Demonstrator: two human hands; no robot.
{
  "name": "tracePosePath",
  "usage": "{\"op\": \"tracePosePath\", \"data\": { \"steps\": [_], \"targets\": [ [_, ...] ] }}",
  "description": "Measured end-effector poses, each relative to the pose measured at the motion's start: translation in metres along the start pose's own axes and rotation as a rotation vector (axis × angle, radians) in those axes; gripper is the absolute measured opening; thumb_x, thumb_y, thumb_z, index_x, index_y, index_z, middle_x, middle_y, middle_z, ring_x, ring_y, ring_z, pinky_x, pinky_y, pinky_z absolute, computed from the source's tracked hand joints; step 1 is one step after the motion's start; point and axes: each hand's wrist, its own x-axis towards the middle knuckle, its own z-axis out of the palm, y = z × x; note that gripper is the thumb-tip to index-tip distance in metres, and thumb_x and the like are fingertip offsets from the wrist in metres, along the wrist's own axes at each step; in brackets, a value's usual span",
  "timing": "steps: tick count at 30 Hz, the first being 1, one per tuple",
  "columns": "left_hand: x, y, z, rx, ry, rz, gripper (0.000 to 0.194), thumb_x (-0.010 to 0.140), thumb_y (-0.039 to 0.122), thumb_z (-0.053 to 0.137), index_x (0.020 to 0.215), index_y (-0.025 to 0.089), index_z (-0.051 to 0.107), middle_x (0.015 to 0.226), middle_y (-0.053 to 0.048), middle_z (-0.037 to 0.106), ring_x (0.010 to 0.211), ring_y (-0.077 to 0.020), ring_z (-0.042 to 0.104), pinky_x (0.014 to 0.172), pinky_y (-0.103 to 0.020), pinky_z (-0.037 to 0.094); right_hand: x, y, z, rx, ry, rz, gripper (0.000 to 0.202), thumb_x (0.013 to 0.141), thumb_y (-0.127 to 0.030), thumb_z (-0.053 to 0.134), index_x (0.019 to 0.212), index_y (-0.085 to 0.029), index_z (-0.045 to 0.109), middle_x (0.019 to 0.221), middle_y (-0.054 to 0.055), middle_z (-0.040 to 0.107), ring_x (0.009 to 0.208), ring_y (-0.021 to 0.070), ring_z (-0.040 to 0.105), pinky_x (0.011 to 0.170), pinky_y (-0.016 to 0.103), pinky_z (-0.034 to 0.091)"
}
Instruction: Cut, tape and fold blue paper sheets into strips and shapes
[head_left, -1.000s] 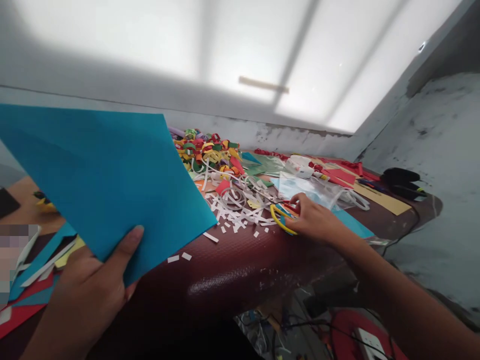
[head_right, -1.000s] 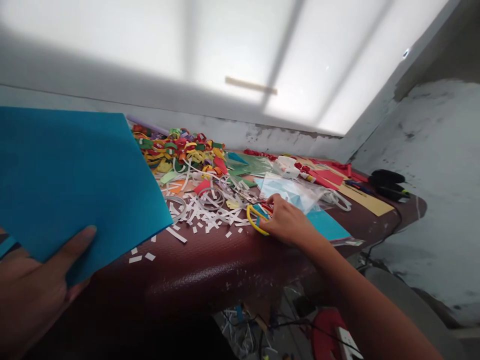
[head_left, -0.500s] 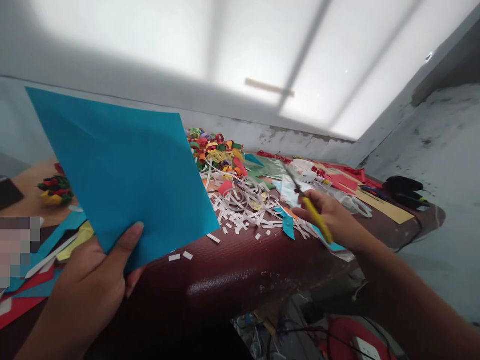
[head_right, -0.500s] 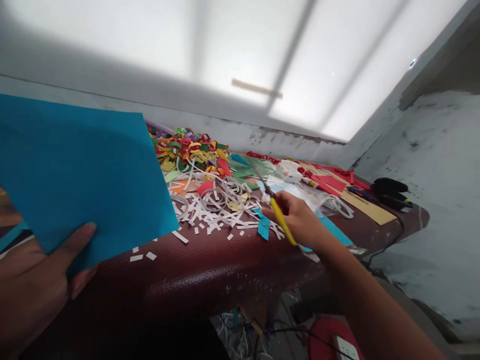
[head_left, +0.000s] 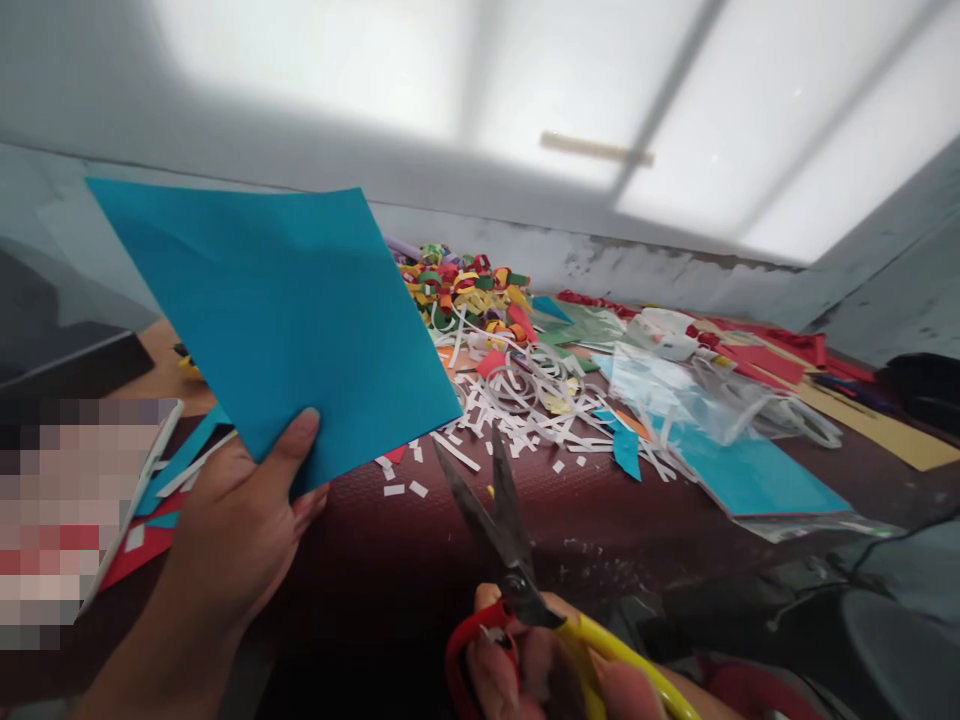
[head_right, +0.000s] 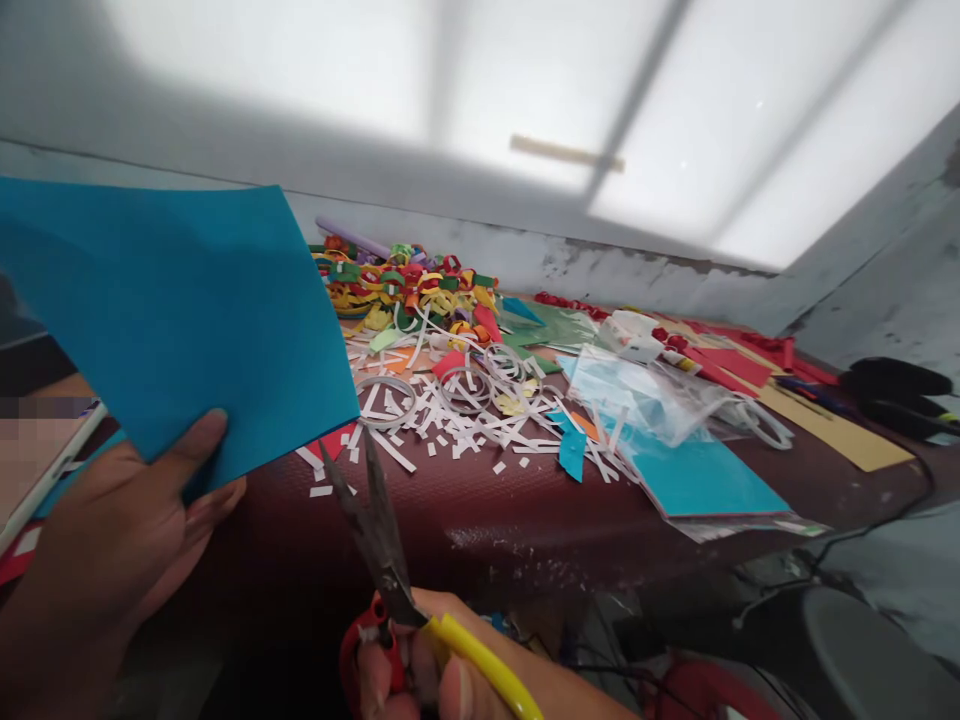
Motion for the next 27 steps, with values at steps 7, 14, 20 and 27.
{"op": "tracePosePath", "data": {
  "steps": [7,14,20,27],
  "targets": [
    [-0.002,0.001,0.000,0.029,0.010,-0.018,0.021,0.083,0.014,0.079,0.101,0.021,0.070,0.090,0.003,0.081,0.046,-0.0060,0.062,0.044,-0.013,0.055,0.007,0.021,0.002,0.084,0.044,-0.089,0.073,0.083,-0.089,0.046,0.100,-0.019,0.058,0.085,0.001,0.045,0.072,0.0125,0.042,0.071,0.028,0.050],
    [-0.004,-0.002,-0.007,0.203,0.069,-0.070,0.062,0.072,0.039,0.091,0.127,0.024,0.066,0.114,-0.003,0.081,0.073,-0.0163,0.078,0.056,-0.020,0.064,0.023,0.019,0.002,0.234,0.012,-0.179,0.073,0.082,-0.091,0.044,0.090,-0.019,0.054,0.077,-0.004,0.043,0.056,0.0067,0.037,0.063,0.024,0.050],
    [-0.007,-0.003,-0.013,0.253,-0.025,-0.045,0.062,0.068,0.048,0.091,0.122,0.025,0.071,0.116,-0.004,0.081,0.088,-0.0195,0.080,0.064,-0.021,0.066,0.030,0.005,0.005,0.272,-0.015,-0.203,0.074,0.083,-0.090,0.044,0.087,-0.017,0.056,0.064,-0.006,0.043,0.050,0.0076,0.040,0.050,0.019,0.037],
    [-0.005,0.001,-0.005,0.275,-0.044,-0.080,0.063,0.053,0.053,0.096,0.107,0.026,0.077,0.112,-0.003,0.082,0.085,-0.0193,0.080,0.060,-0.019,0.064,0.029,0.016,-0.007,0.320,0.001,-0.228,0.080,0.075,-0.096,0.042,0.088,-0.018,0.054,0.066,-0.008,0.043,0.046,0.0055,0.036,0.057,0.022,0.049]
  ]
}}
